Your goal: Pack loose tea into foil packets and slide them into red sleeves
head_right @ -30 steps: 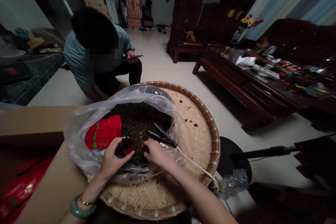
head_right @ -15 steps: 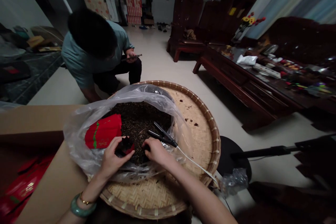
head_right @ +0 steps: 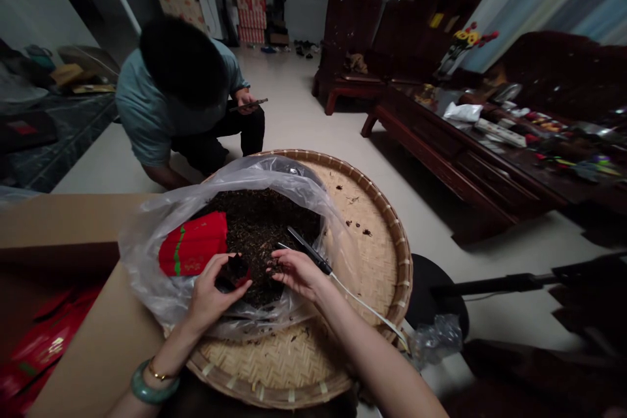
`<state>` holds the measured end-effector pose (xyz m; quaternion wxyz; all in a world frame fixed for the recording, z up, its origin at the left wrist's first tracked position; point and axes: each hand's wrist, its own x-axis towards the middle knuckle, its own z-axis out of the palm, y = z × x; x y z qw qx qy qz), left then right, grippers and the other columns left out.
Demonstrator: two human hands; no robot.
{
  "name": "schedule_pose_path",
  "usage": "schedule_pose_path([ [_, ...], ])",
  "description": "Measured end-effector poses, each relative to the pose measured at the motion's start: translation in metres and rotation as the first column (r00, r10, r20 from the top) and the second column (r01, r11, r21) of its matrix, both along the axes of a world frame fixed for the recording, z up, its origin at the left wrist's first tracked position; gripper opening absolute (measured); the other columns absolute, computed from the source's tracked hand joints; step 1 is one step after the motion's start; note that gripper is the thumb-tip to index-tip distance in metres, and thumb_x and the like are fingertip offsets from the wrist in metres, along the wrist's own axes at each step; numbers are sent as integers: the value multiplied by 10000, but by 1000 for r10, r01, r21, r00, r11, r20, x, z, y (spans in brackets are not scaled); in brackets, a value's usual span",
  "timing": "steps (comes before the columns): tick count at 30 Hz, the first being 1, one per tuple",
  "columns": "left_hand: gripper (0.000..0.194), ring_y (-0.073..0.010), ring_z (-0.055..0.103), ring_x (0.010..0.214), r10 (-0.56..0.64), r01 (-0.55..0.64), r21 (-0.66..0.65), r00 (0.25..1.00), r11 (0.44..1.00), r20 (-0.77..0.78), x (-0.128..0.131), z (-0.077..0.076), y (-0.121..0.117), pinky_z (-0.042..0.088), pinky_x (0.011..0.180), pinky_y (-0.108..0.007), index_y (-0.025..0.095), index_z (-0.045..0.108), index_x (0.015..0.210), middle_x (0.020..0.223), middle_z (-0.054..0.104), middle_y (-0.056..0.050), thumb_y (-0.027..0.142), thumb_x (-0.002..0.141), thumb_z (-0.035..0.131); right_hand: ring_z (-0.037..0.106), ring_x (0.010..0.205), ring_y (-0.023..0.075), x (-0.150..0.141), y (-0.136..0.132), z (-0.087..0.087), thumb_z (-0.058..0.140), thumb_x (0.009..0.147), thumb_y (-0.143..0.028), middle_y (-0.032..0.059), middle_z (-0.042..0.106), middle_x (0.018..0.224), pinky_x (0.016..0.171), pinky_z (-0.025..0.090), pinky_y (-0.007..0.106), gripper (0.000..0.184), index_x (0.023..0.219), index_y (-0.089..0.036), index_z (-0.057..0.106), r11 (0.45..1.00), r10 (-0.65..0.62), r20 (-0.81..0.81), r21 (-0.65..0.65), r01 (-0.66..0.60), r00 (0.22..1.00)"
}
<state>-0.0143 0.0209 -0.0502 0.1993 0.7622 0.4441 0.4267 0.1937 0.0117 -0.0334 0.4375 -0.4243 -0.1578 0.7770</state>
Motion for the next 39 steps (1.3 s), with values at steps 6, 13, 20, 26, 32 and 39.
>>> schedule_pose_path([
  [6,390,-210,610,906,-3,3,-24,1000,1000,-8,0,1,0,540,745,-333,186,531,1058,999,609,-76,307,724,692,638,719,103,-1,0,7,660,715,-178,34,673,803,679,509,212,137,841,-121,655,998,-45,-101,-51,40,994],
  [13,394,-213,607,915,-35,34,-22,999,999,-23,-1,0,0,539,760,-344,195,525,1077,1013,603,-82,304,734,685,649,694,110,1,-1,15,634,744,-175,43,677,791,671,505,221,126,857,-120,640,994,-69,-115,-87,59,991],
  [20,403,-212,597,919,-46,46,-22,999,999,-26,-1,0,0,536,750,-338,191,522,1087,1007,595,-83,305,736,685,664,735,135,0,-3,24,647,732,-187,47,691,793,719,505,246,140,854,-120,642,997,-76,-112,-40,72,991],
  [26,401,-210,599,909,-36,35,-18,999,999,-18,0,1,-1,539,734,-327,192,525,1077,1002,599,-80,303,729,691,654,741,129,-1,-5,19,688,707,-197,33,682,787,725,490,248,154,841,-130,653,997,-75,-85,-23,73,994],
  [32,391,-211,593,925,-45,44,-21,999,999,-28,0,0,-1,537,734,-329,200,521,1081,1007,594,-76,296,738,682,654,732,132,0,-5,21,694,693,-210,32,683,771,724,495,251,155,822,-130,663,996,-87,-71,15,89,994],
  [39,401,-206,590,903,-60,59,-38,998,998,-31,1,-1,-1,536,667,-298,202,517,1095,1007,588,-75,298,742,681,640,761,124,1,-6,46,704,709,-226,24,677,773,773,504,259,159,831,-134,659,991,-99,-68,89,105,993],
])
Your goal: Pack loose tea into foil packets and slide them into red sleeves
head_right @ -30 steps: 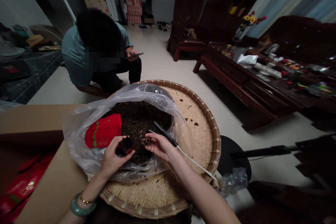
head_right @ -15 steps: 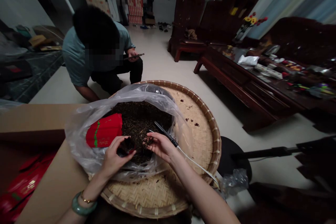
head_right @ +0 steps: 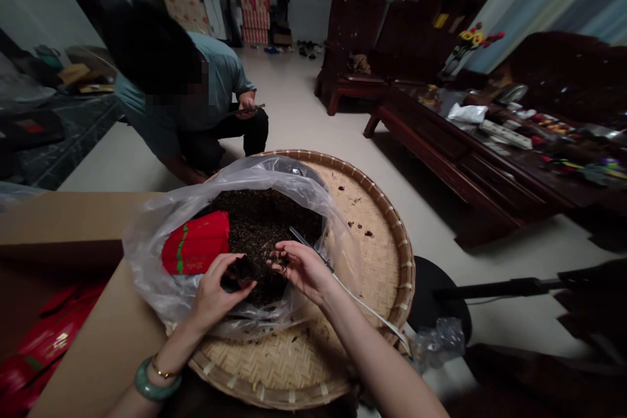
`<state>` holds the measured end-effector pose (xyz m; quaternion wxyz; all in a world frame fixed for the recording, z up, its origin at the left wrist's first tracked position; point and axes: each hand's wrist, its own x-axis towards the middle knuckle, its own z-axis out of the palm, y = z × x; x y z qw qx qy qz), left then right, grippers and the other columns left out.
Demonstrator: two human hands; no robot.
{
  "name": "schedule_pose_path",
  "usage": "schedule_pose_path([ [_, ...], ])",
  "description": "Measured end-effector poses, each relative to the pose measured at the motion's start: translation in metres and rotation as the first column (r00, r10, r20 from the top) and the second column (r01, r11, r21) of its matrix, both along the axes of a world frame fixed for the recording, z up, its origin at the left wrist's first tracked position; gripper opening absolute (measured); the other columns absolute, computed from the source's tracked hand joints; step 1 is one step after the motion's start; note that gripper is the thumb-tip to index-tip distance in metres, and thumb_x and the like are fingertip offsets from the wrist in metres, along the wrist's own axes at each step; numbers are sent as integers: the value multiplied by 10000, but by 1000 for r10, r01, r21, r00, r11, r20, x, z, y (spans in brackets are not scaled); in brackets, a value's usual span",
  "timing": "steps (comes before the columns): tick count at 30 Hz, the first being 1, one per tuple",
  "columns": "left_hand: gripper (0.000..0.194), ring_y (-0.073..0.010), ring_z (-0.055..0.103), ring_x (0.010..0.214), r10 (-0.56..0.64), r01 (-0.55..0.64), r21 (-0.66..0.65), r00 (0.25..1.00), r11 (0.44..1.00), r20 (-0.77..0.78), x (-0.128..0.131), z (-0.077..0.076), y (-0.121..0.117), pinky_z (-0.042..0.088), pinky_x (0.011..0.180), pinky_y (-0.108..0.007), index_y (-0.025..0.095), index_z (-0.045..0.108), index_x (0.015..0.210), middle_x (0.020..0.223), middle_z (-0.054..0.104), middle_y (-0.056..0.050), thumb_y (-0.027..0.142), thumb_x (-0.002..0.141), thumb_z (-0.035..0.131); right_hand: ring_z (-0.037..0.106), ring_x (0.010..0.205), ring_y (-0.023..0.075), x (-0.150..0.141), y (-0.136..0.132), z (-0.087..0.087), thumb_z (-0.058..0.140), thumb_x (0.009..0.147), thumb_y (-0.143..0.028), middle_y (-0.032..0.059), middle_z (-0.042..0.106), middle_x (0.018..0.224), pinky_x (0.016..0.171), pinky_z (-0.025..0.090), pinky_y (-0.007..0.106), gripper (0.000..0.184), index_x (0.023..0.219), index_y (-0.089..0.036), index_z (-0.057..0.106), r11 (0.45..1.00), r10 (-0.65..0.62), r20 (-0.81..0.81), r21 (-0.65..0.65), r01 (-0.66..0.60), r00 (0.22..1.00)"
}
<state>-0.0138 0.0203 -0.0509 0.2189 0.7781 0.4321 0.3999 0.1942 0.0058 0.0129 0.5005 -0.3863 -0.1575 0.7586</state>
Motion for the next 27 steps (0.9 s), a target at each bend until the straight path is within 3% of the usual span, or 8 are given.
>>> schedule_pose_path([
  [4,407,-204,594,898,0,0,-29,1000,1000,0,1,1,0,535,651,-290,205,518,1099,1009,588,-72,293,737,684,636,818,138,-14,-1,25,713,697,-264,38,680,826,817,497,283,213,857,-132,664,998,-26,16,58,25,1000],
  [7,403,-206,596,888,10,-10,-33,1000,999,-8,2,1,0,536,665,-306,205,520,1092,1000,588,-71,282,731,684,626,865,158,-28,-3,34,699,710,-324,40,679,861,841,482,311,242,876,-151,664,992,-25,64,128,16,998],
  [10,405,-201,592,871,12,-12,-42,1000,999,-1,2,3,0,532,651,-303,203,520,1091,995,587,-69,287,730,685,614,902,178,-38,-4,33,678,725,-391,42,681,914,862,462,332,281,910,-178,672,977,-11,198,211,-32,980],
  [15,398,-183,592,819,15,-14,-78,1000,997,17,1,3,-1,527,611,-284,215,521,1080,983,580,-54,284,726,689,557,1057,195,-41,-10,27,594,806,-433,36,653,1073,973,389,360,307,1018,-224,668,937,-19,481,313,-152,876],
  [27,435,-200,598,875,21,-18,-89,999,996,28,1,-2,-1,548,671,-304,209,516,1092,999,574,-52,260,700,698,514,1152,198,-40,-15,28,510,870,-448,49,614,1199,1034,335,366,363,1130,-230,639,890,12,465,398,-221,885],
])
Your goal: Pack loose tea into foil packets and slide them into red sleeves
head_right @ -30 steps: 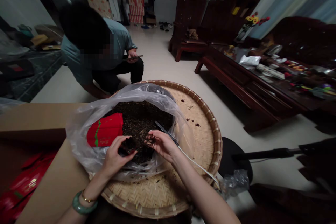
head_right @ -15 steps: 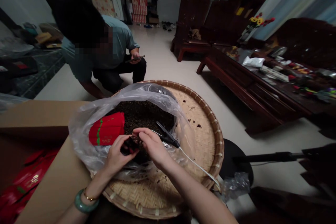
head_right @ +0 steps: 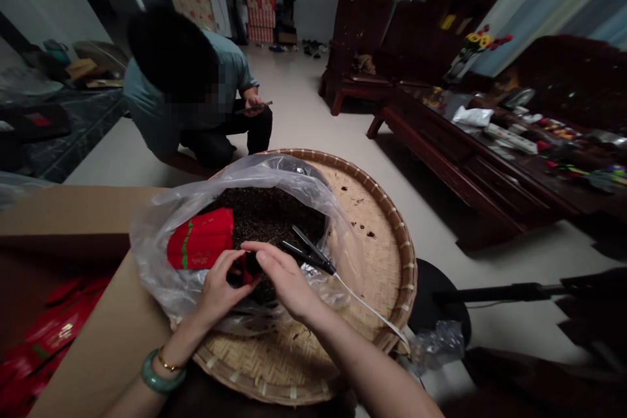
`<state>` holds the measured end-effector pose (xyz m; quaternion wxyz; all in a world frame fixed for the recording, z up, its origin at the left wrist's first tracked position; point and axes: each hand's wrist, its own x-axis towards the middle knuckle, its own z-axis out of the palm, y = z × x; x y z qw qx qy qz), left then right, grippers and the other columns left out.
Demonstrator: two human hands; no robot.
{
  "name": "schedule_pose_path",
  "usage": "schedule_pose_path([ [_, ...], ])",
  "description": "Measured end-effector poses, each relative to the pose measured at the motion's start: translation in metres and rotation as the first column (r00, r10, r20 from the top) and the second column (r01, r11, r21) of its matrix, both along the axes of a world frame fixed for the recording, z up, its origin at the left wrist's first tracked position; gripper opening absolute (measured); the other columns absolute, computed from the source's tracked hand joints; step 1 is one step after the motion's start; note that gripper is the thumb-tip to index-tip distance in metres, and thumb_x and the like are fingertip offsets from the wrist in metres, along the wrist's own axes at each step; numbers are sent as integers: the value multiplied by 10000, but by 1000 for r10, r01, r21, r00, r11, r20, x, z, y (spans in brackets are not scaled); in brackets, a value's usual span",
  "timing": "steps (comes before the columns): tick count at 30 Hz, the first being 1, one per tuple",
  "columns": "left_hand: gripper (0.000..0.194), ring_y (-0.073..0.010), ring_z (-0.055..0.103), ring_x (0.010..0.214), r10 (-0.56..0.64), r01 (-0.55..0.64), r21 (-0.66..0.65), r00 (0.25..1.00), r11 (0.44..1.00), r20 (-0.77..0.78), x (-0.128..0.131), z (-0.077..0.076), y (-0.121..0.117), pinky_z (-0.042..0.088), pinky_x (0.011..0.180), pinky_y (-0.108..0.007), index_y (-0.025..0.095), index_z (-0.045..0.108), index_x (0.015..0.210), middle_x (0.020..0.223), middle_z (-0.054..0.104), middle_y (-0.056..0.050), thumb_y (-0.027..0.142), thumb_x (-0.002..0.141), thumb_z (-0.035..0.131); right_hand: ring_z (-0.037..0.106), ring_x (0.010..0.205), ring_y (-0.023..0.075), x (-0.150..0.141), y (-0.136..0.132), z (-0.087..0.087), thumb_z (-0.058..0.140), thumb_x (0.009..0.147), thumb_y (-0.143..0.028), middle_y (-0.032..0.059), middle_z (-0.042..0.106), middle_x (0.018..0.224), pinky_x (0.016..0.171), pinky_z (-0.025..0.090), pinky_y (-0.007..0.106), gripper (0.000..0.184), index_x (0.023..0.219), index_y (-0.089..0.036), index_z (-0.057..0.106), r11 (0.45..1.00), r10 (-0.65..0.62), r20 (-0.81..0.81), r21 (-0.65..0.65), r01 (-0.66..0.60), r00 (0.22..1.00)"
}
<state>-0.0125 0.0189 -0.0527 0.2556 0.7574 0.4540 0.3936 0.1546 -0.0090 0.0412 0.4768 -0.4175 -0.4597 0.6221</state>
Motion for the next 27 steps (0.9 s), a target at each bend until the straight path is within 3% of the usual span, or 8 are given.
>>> schedule_pose_path([
  [12,437,-190,577,916,-19,19,-6,1000,1000,6,1,1,0,552,700,-293,204,508,1119,1017,555,-58,289,732,693,531,1126,197,9,-2,-11,542,861,-422,54,624,1146,1035,360,388,284,1007,-210,662,993,-119,29,-8,120,992],
  [17,424,-190,582,906,-15,15,-2,1000,1000,-7,1,2,0,543,713,-298,202,511,1110,1012,561,-55,285,733,686,569,1080,193,9,-4,-10,503,882,-365,60,645,1101,978,421,385,271,1083,-213,603,994,-104,97,45,100,990],
  [19,422,-196,585,913,-12,13,4,1000,1000,-19,1,4,0,537,741,-314,202,513,1108,1006,564,-54,283,731,684,591,1029,181,7,-6,-5,460,903,-322,57,660,1062,938,445,370,263,1108,-212,585,992,-78,197,108,58,977],
  [22,410,-202,589,922,-15,15,2,1000,1000,-22,0,5,-1,528,766,-328,206,520,1108,997,567,-53,287,736,673,596,949,163,5,-9,3,436,903,-221,41,670,992,884,459,341,221,992,-211,637,961,-77,431,274,-49,899],
  [27,425,-209,578,943,-20,20,-22,1000,1000,-14,-1,4,-1,519,791,-338,207,519,1125,1016,556,-57,269,733,669,522,948,195,2,-13,8,509,859,-172,74,621,961,855,461,372,183,988,-190,638,867,-261,690,475,-150,675],
])
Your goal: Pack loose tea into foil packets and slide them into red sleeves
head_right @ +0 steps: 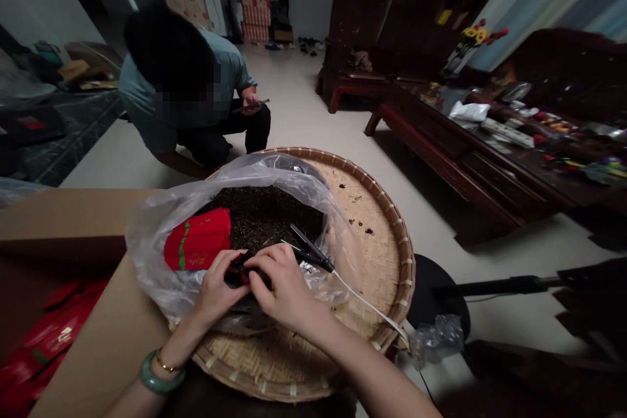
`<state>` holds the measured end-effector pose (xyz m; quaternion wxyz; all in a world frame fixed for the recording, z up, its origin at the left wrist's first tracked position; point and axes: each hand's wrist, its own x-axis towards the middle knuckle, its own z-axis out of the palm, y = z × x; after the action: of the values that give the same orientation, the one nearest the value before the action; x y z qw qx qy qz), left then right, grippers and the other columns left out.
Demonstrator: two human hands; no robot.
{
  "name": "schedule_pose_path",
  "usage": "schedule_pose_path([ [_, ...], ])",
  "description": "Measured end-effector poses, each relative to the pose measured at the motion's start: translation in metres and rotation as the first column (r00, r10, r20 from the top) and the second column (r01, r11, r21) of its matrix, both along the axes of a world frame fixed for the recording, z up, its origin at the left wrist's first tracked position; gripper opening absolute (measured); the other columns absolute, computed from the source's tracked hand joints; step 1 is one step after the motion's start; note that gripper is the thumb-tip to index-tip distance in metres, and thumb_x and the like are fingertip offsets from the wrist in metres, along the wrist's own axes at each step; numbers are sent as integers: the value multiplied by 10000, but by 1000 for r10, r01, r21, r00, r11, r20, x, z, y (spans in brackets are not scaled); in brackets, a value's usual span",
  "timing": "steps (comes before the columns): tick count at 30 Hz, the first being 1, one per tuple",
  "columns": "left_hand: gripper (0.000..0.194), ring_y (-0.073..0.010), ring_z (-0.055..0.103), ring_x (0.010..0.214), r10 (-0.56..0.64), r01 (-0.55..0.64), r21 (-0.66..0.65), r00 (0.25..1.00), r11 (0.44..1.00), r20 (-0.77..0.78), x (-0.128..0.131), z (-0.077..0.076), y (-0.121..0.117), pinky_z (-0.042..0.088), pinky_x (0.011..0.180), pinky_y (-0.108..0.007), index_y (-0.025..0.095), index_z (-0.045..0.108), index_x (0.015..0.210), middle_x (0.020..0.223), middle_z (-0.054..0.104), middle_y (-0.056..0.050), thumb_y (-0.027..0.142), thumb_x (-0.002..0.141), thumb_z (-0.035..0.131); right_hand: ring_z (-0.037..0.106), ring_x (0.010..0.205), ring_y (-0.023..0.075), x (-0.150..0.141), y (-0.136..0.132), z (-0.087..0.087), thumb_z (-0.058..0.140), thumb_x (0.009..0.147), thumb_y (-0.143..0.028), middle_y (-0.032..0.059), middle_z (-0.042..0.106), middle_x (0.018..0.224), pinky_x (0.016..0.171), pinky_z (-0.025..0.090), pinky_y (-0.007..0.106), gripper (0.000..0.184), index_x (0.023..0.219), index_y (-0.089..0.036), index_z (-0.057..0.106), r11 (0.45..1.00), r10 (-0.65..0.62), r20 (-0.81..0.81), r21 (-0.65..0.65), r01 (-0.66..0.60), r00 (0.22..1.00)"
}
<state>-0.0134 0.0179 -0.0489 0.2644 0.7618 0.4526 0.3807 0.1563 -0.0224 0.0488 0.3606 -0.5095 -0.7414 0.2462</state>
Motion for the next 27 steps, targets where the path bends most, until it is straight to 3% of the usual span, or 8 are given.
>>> schedule_pose_path([
  [4,430,-209,568,935,-11,11,-25,1000,1000,-5,0,-3,-1,517,791,-346,211,519,1140,1028,544,-58,234,733,655,407,1123,287,-5,-1,-11,651,788,-371,119,544,1096,931,430,485,248,967,-199,651,999,-25,304,52,10,952],
  [6,428,-208,566,924,-17,17,-16,1000,1000,-11,0,-4,-1,516,788,-349,205,522,1133,1016,542,-58,215,726,652,358,1186,312,-6,0,-19,640,802,-365,125,533,1135,963,408,512,200,906,-197,673,997,-36,369,82,6,929],
  [12,430,-190,575,866,-27,27,-8,1000,1000,-3,2,-4,0,530,665,-294,204,508,1148,1016,551,-67,289,753,653,406,1136,266,1,6,-29,541,877,-247,96,575,1065,978,419,466,174,839,-200,704,987,-97,270,149,59,958],
  [19,437,-159,585,812,-71,72,-36,997,997,27,4,-5,-1,535,637,-265,220,496,1148,1006,552,-44,244,745,664,488,1035,235,9,2,-26,585,853,-301,92,592,1047,886,471,407,138,873,-194,669,997,-70,223,50,61,972],
  [27,420,-158,585,810,-82,84,-53,996,995,25,5,-3,-3,543,643,-270,212,488,1144,1010,542,-49,206,750,634,549,956,204,8,1,-29,565,847,-232,102,599,1046,823,482,343,86,837,-171,625,999,-40,189,-20,44,981],
])
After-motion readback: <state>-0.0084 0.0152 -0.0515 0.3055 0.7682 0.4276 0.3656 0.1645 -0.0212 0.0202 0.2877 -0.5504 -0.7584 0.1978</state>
